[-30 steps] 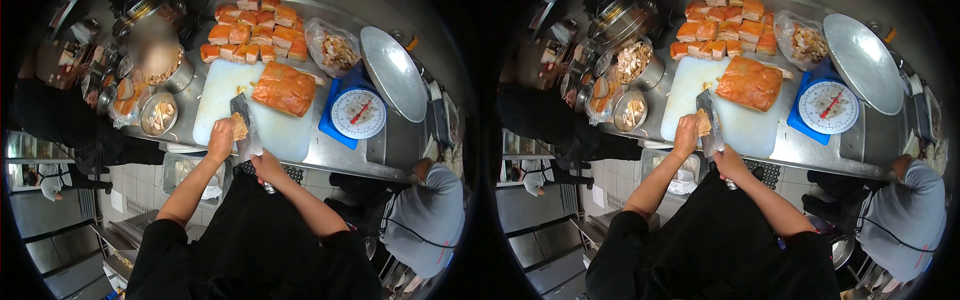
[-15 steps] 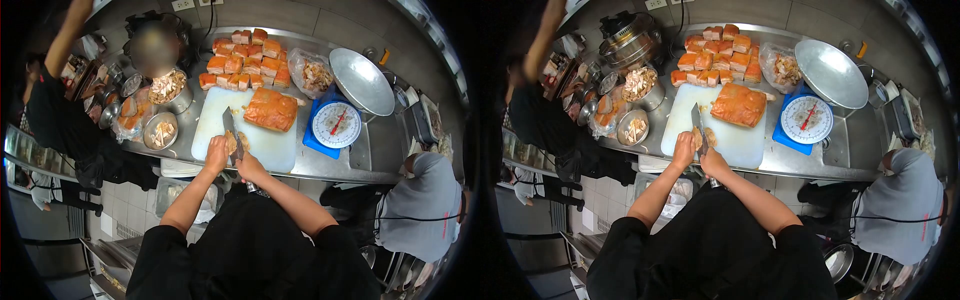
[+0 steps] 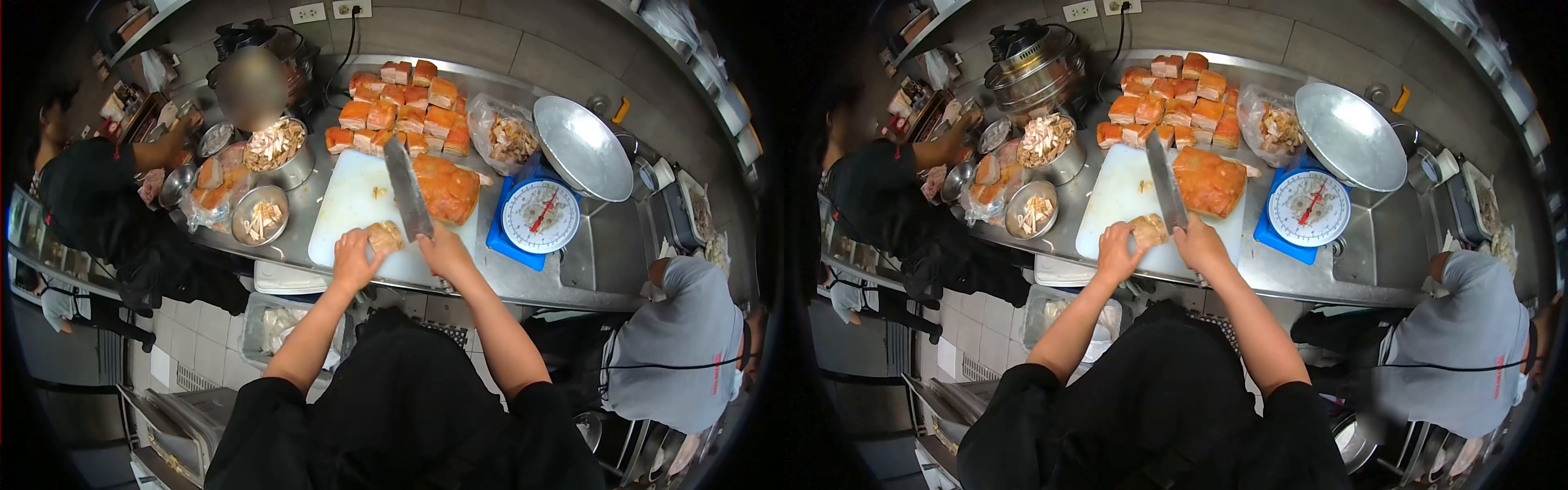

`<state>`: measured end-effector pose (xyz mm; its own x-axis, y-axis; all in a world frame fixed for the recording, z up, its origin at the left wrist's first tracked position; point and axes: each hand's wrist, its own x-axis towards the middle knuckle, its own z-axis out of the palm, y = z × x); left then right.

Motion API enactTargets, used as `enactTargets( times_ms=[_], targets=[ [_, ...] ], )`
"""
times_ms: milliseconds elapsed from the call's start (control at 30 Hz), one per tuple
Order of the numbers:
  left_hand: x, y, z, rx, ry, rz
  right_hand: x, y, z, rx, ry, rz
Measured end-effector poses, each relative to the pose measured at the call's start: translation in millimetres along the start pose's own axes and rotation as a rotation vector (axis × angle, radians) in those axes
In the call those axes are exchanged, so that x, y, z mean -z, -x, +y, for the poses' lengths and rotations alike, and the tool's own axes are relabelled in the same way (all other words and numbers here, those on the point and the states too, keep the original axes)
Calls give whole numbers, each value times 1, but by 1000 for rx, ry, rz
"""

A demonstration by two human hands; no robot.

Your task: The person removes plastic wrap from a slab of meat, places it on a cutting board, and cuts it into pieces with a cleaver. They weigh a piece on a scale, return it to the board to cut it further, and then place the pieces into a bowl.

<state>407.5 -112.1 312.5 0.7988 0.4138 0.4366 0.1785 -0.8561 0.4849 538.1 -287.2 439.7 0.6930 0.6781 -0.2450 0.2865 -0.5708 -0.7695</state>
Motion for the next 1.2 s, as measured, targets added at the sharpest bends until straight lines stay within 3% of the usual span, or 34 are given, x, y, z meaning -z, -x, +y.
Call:
enactTargets(
  times_ms=[100,233,333,400,567,633,667,733,1033,1200],
  targets=[
    [1,1,39,109,-222,-21,21,21,-1,-54,-80,20],
    [2,-20,13,188,-177,-159,27,34,23,-69,-100,18],
    [8,-36,-19,27,-129,-157,30,47,30,-86,-53,-10],
    [9,-49,-29,157,-20,-232,28,49,34,-89,-29,-22],
    [-16,-73,-14,269,-191,-223,19,34,40,-58,78,-32],
    [-17,-67,-14,90,-106,-243,17,27,44,32,193,11],
    [-17,-64,-15,93,-104,-243,16,22,45,31,196,9],
    [-18,-54,-24,14,21,-71,13,11,41,167,308,60],
    [-35,-52,-29,-31,-31,78,5,-41,-25,190,652,-199],
    [-34,-54,-27,-23,-52,63,-26,-78,-8,184,733,-245]
  ],
)
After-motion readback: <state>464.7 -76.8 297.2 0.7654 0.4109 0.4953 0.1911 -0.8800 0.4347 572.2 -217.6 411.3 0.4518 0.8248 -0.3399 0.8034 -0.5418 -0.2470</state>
